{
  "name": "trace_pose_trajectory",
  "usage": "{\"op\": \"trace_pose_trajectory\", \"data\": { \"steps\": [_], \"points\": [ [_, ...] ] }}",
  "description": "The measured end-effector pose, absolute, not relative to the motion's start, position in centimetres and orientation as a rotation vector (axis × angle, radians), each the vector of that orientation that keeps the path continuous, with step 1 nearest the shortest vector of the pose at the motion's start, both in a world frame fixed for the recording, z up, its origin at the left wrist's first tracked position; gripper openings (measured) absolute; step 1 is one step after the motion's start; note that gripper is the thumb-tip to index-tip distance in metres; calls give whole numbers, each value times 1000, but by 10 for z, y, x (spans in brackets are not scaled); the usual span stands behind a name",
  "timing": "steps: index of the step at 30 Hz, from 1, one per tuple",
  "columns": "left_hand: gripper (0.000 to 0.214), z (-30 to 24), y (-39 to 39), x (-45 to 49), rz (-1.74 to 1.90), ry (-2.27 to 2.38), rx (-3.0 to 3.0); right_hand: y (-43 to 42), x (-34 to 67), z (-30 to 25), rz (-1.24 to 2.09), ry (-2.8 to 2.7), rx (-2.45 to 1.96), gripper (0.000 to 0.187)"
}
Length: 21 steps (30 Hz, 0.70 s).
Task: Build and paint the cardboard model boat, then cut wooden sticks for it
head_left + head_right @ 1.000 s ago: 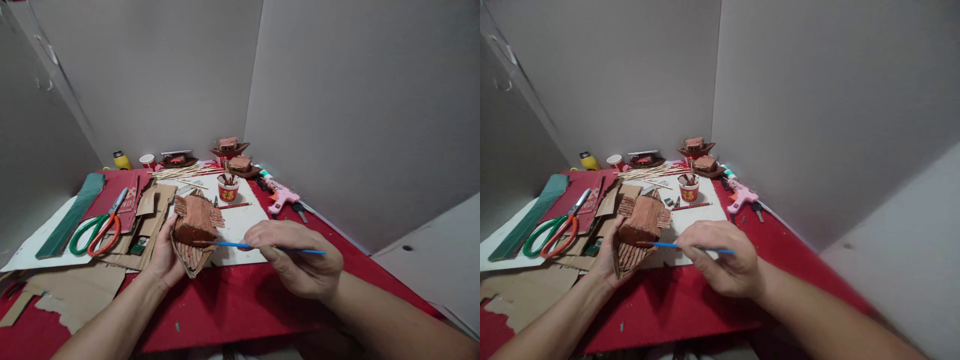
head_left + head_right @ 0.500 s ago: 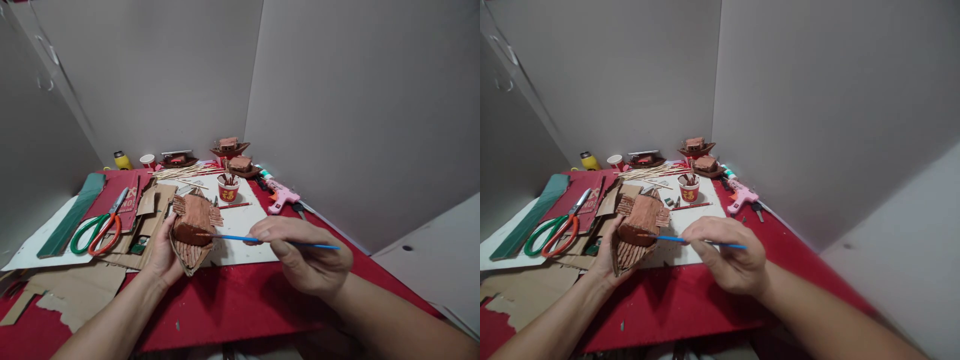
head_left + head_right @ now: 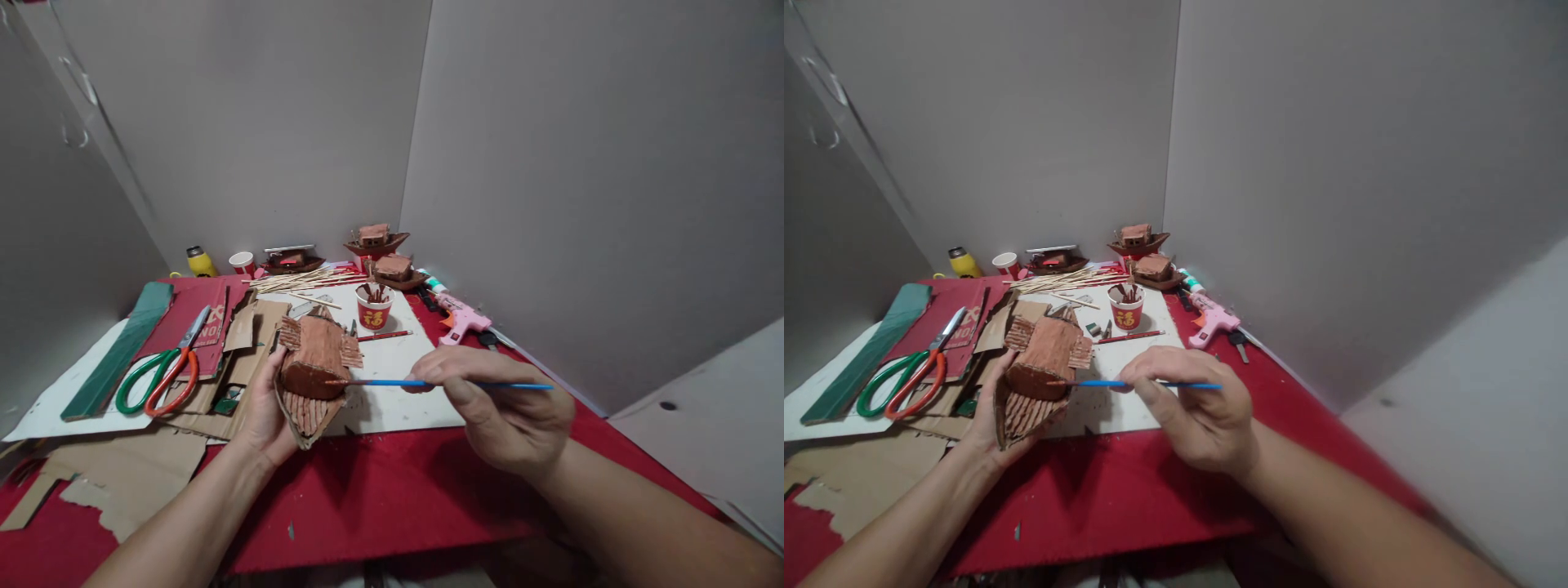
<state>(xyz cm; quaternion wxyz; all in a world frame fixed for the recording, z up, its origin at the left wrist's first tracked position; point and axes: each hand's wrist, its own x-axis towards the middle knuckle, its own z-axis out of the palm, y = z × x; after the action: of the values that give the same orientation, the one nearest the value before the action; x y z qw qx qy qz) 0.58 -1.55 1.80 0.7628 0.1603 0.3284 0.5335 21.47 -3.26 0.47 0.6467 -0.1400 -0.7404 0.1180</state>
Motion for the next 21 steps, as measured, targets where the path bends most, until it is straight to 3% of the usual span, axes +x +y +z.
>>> {"op": "trace_pose_trajectory", "data": {
  "steps": [16, 21],
  "points": [
    [35, 21, -17, 7, 1176, 756, 349, -31, 210, 3, 390, -1787, -366, 23],
    [34, 22, -18, 7, 1167, 745, 348, -32, 213, 5, 348, -1626, -321, 26]
  ]
}}
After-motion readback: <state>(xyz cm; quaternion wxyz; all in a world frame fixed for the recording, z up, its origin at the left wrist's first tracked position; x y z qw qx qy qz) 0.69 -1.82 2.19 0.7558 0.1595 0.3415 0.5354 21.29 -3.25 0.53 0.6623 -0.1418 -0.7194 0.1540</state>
